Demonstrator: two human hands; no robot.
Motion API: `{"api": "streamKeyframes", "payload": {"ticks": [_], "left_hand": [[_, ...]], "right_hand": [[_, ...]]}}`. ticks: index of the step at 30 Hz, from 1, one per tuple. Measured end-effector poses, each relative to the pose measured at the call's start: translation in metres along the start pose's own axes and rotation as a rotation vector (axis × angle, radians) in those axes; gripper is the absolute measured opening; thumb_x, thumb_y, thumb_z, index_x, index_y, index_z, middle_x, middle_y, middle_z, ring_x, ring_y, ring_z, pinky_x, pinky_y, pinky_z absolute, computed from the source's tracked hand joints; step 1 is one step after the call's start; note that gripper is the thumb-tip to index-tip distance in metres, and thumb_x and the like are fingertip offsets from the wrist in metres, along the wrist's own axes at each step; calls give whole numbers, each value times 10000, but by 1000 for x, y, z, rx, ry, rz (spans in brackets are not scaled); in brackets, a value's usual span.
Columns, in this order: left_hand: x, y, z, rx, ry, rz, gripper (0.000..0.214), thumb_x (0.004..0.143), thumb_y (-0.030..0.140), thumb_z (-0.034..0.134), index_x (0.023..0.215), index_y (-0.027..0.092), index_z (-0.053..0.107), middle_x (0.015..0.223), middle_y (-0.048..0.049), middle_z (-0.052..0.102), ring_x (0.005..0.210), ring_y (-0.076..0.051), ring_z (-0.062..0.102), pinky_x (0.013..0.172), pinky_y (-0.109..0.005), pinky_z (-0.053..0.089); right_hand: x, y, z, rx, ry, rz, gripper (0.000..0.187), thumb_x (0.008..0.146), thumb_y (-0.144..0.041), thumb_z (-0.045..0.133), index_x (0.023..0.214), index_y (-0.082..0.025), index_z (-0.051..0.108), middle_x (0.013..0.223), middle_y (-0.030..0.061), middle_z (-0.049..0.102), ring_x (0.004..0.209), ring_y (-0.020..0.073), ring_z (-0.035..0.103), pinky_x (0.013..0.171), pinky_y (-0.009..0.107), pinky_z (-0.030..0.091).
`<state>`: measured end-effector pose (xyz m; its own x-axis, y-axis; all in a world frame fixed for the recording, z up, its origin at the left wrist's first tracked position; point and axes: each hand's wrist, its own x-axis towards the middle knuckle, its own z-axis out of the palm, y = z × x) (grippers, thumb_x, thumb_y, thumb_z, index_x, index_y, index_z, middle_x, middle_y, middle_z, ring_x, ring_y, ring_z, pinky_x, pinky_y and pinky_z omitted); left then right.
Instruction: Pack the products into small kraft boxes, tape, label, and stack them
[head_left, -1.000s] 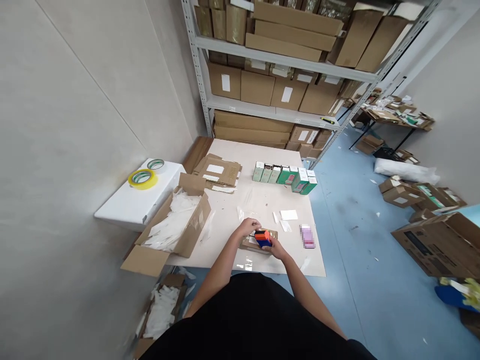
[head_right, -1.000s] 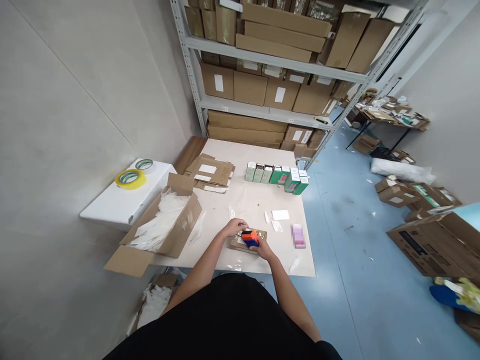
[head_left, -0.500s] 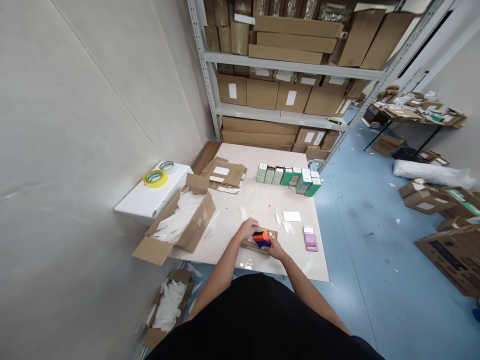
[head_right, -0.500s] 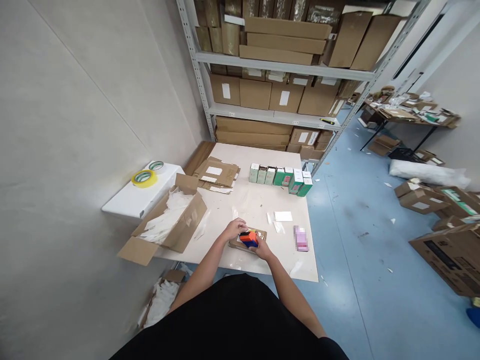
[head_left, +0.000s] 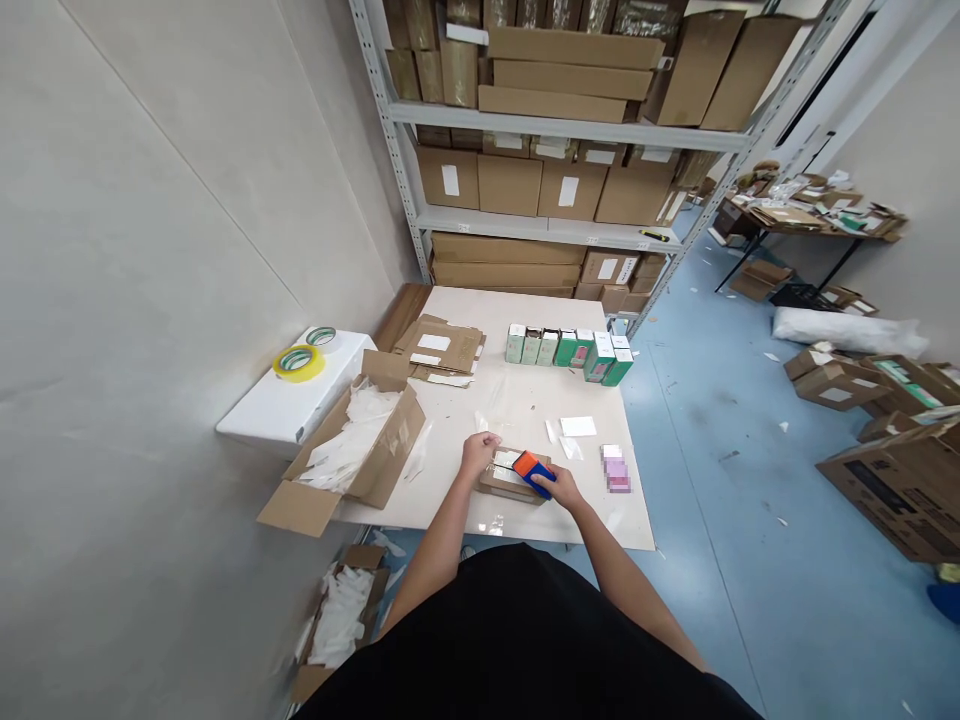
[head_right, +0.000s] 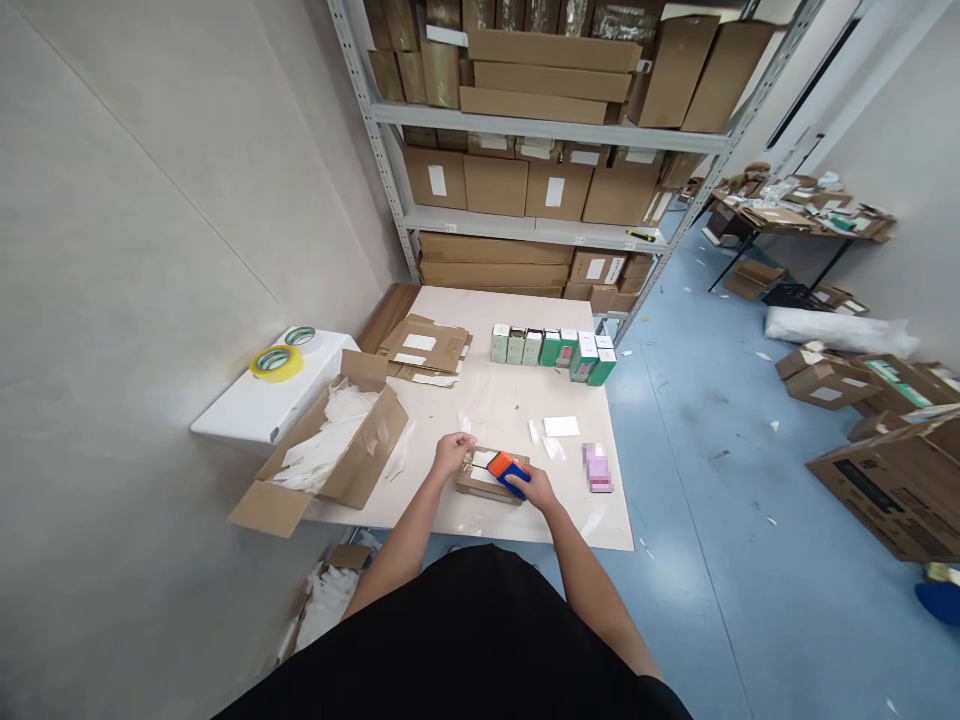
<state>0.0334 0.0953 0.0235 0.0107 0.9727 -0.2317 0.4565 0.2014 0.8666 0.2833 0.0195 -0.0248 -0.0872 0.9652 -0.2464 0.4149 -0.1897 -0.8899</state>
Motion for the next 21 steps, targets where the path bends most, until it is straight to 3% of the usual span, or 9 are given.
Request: {"api": "streamKeyframes", "payload": {"ticks": [4,7,15,21], "left_hand": [[8,-22,-26,-96,93,-46,215,823,344,648,873,179,776,825,-42,776,804,-189,705,782,-279,527],[9,-44,-33,-132,130,-78,195,789,329,661,842,185,782,744,-23,750,754,-188,692,751,-280,513],[9,-100,-21,-210,159,-215,171,792,297,642,813,188,773,714,-32,736,714,-183,684,715,-278,526],[19,-127,-4,-249,129,-299,204,808,335,662,876,185,782,787,-50,764,747,-177,696,704,-270,544]], "right_hand": [[2,-2,-13,-51,-68,39,504,735,-676,744,886,-196,763,788,28,729,790,241,667,680,296,478],[9,-8,-14,-138,-88,54,508,729,-683,748,887,-200,742,816,24,721,776,215,652,668,275,455],[27,-24,-3,-273,-134,87,535,691,-720,749,781,-200,663,713,-12,648,704,178,593,600,245,389],[31,-34,-1,-331,-152,141,530,715,-720,723,779,-197,663,724,-9,656,712,169,593,599,236,382]]}}
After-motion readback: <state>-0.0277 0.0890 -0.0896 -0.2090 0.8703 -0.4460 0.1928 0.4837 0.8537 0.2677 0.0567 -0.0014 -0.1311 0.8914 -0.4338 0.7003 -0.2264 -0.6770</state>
